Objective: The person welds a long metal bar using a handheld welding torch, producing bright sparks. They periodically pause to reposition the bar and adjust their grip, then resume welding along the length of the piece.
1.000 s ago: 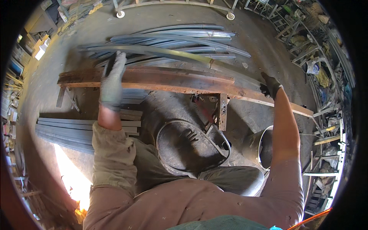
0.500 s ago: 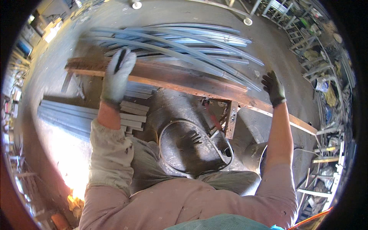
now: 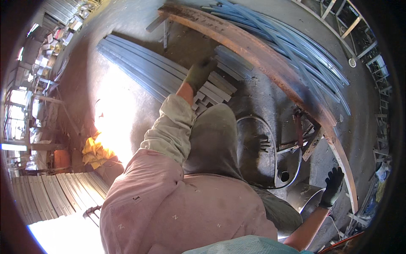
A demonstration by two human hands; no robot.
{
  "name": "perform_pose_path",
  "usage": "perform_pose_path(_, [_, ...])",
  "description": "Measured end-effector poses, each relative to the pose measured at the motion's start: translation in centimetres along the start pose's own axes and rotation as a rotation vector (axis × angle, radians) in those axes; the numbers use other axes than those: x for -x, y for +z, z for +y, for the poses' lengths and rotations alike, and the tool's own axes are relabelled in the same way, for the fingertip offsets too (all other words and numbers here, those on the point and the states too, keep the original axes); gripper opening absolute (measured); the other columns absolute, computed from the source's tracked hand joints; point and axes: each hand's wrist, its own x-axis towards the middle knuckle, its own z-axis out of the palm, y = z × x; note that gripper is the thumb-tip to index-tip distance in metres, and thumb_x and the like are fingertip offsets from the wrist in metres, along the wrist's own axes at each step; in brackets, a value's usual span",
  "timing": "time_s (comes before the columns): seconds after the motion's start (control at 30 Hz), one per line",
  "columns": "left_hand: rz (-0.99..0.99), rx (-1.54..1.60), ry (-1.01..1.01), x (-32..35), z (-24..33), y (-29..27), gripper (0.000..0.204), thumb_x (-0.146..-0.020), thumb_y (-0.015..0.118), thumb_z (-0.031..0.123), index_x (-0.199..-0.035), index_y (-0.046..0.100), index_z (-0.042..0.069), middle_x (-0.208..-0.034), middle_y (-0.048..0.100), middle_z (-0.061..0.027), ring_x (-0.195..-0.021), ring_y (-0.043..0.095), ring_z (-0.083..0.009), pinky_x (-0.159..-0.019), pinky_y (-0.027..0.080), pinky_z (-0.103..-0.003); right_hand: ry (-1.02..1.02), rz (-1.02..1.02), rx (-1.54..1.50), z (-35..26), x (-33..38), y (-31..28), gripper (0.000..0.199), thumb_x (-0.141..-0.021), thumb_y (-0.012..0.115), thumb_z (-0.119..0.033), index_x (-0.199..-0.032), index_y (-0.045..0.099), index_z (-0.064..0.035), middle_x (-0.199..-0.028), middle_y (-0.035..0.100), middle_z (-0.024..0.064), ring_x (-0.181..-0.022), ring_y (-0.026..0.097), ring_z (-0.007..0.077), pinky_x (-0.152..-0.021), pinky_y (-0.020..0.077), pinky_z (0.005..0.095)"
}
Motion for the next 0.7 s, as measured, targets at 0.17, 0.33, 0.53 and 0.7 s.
perform_pose_path(0.17, [-0.157,-0.463,-0.650,14.2,-20.7,-3.9,0.080,-0.103,0.069,0.069,-0.139,0.081,-0.002,-0.133,0.083,-0.0241,-0.132,0.076,-0.0388,-0.113,0.056,-0.045,0.024,0.031,0.102,0.4,2.8,1.8,0.062,-0.122,0.048,-0.044,-0.175,0.051,-0.0131,-0.167,0.065,0.0141,-0.142,0.065,0.0295,-0.114,0.0478,0.0441])
perform_pose_path(0.33, [-0.084,-0.265,-1.053,23.0,-26.6,-2.0,0.084,-0.098,0.080,0.062,-0.151,0.074,-0.003,-0.150,0.075,-0.0287,-0.144,0.070,-0.0418,-0.118,0.054,-0.049,0.026,0.032,0.201,0.8,4.0,1.9,0.060,-0.121,0.048,-0.041,-0.174,0.054,-0.0149,-0.164,0.067,0.0137,-0.138,0.067,0.0296,-0.112,0.0501,0.0445])
perform_pose_path(0.53, [-0.061,-0.115,-1.162,21.5,-30.6,-1.4,0.086,-0.096,0.082,0.060,-0.158,0.069,0.002,-0.158,0.071,-0.0268,-0.149,0.067,-0.0424,-0.118,0.054,-0.049,0.055,-0.063,0.347,0.8,2.6,6.9,0.055,-0.121,0.052,-0.038,-0.169,0.060,-0.0119,-0.152,0.075,0.0109,-0.119,0.073,0.0223,-0.102,0.0547,0.0389])
perform_pose_path(0.7, [-0.081,-0.253,-1.053,19.7,-35.1,-0.6,0.079,-0.098,0.078,0.060,-0.158,0.071,0.009,-0.160,0.071,-0.0211,-0.152,0.065,-0.0393,-0.118,0.055,-0.046,0.070,-0.127,0.484,0.4,2.9,10.5,0.051,-0.121,0.056,-0.035,-0.163,0.065,-0.0076,-0.140,0.080,0.0105,-0.108,0.074,0.0179,-0.096,0.0570,0.0339])
